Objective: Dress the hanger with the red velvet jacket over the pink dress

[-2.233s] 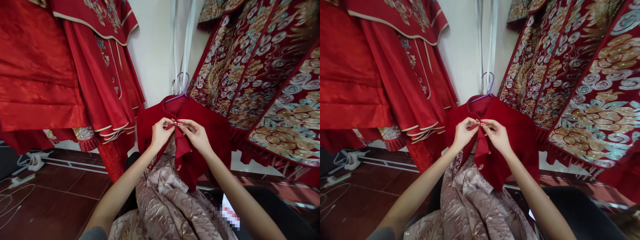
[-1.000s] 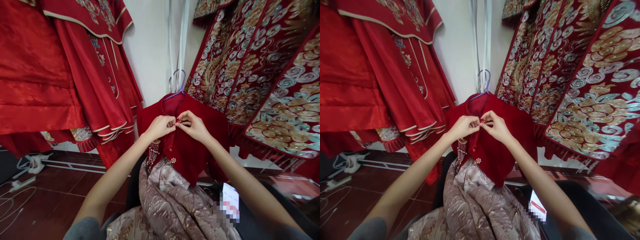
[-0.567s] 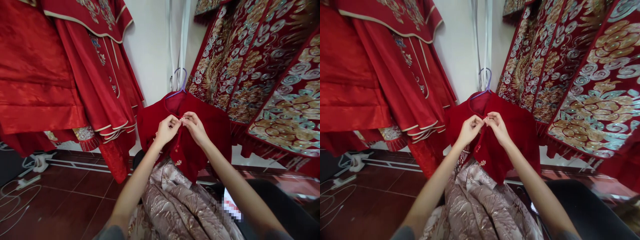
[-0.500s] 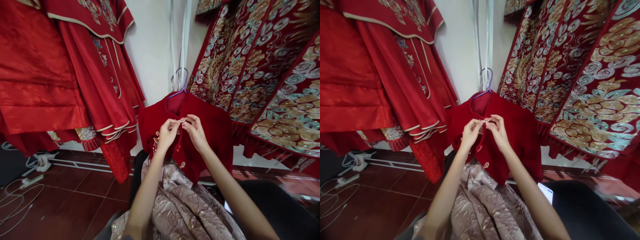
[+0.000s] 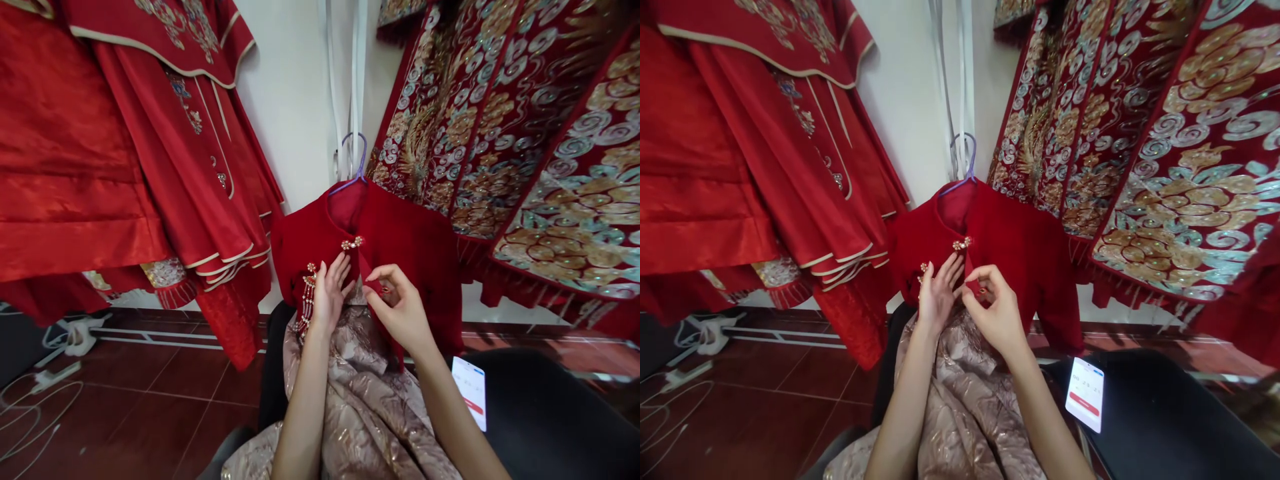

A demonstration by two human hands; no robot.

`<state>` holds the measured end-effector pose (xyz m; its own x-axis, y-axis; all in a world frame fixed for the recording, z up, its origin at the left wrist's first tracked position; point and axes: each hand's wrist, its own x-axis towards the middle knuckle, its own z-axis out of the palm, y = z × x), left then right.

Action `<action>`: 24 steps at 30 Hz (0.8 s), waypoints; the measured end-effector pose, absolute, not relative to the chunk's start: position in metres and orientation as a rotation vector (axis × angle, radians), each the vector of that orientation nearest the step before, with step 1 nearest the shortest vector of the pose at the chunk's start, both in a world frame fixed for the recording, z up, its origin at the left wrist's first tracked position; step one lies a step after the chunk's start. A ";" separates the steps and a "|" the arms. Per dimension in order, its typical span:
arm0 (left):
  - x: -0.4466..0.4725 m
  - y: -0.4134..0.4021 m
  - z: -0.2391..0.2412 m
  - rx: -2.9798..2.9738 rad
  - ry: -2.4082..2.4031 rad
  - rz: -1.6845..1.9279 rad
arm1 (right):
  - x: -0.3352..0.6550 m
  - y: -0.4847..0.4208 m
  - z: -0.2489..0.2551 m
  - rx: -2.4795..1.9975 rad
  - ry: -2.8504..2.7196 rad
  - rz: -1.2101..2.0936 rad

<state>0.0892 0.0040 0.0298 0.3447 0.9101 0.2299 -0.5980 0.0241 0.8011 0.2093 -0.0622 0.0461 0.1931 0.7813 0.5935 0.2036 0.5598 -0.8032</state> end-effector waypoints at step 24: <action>0.046 0.031 0.003 0.960 0.818 1.749 | 0.173 -0.011 0.030 -0.919 -1.497 0.432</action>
<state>0.0458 0.0308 0.0032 -0.2447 0.9382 0.2445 -0.4140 -0.3292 0.8487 0.1730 -0.0111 0.0305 0.0832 0.7518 0.6541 0.2873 0.6104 -0.7381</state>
